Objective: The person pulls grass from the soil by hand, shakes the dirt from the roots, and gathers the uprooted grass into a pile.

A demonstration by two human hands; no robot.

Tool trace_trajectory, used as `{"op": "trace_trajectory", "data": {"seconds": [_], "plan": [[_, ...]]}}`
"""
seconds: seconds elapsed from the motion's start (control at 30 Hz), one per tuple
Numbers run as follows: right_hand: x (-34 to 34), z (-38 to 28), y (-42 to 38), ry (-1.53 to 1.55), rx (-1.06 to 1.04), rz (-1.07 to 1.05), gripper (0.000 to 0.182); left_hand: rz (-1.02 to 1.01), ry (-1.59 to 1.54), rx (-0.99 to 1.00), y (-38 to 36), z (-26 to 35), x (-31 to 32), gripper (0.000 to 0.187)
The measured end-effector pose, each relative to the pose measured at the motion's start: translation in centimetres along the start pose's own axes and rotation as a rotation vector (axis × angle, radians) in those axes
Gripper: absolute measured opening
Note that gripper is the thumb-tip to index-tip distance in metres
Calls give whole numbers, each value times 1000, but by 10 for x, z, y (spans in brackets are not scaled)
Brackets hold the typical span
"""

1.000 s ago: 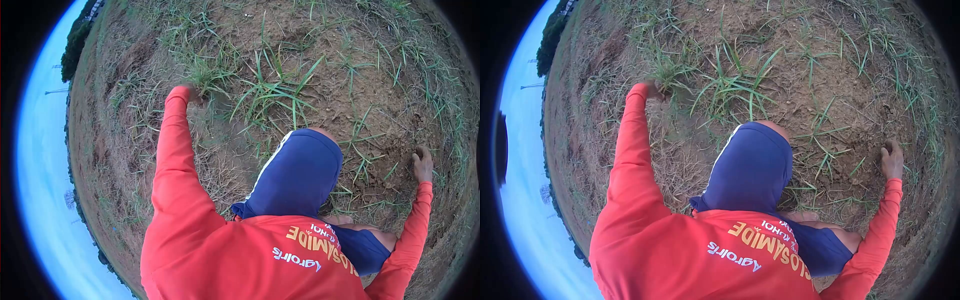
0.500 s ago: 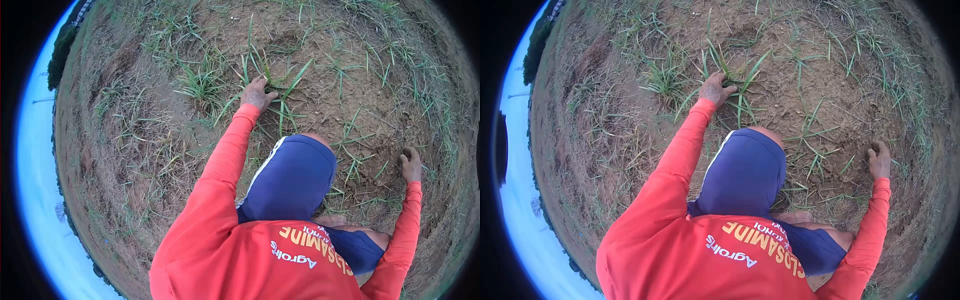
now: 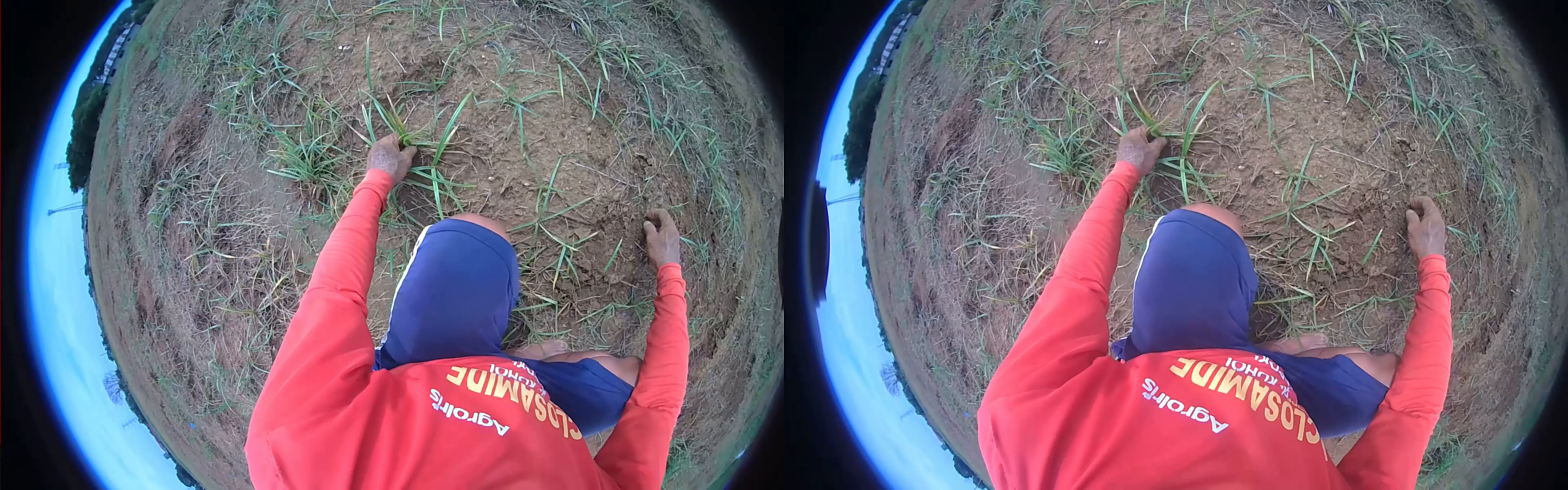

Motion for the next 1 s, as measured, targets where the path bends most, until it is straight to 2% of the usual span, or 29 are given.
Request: {"op": "trace_trajectory", "data": {"seconds": [0.1, 0.23, 0.37, 0.4, 0.5, 0.53, 0.63, 0.73, 0.8, 0.83, 0.87, 0.9, 0.97, 1.0], "plan": [[0, 0, -5, 37, -26, 20, 29, 62, 71, -6, -4, 3, -3, 35], [1, 0, -9, 85, -28, 39, 28, 234, -46, 0, -10, 9, -31, 32], [3, -7, 0, 43, -22, 38, 23, 227, -61, -15, 4, -2, -49, 33], [1, -9, 3, 24, -1, 38, 23, 272, -250, 15, 6, 3, -55, 34], [1, -5, -2, -12, 15, 26, 21, 241, -151, 14, 11, 14, -66, 34], [2, -5, 3, -10, 4, 40, 20, 298, -209, 38, 12, 23, -76, 34], [3, -4, 5, -18, 32, 25, 19, 196, -497, -119, 19, 51, -122, 33], [4, -2, 9, -15, 19, 43, 19, 280, -743, 11, 45, 49, -146, 30], [1, 2, 15, 7, 9, 54, 19, 68, -216, 34, 94, 37, -126, 30], [4, 1, 9, 14, -4, 23, 19, -48, 55, 8, 92, 10, -111, 30], [6, 3, 4, 24, -19, -4, 18, -38, -109, 25, 97, -5, -105, 32], [3, 5, 11, 44, -41, 34, 18, 18, -246, 29, 118, 16, -124, 33], [5, 11, 1, 52, -43, 29, 18, 31, -516, -64, 82, 14, -132, 35], [3, 6, -3, 47, -46, 22, 17, -16, -419, -99, 80, 8, -132, 36]]}}
Point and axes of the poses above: each hand's wrist, its own y-axis towards the middle knuckle, its own x-axis out of the palm, z = x × y, the point moved 4 cm from there along y, towards the middle knuckle, and after that the axes turned 2 degrees about -x, right-handed, at the moved point
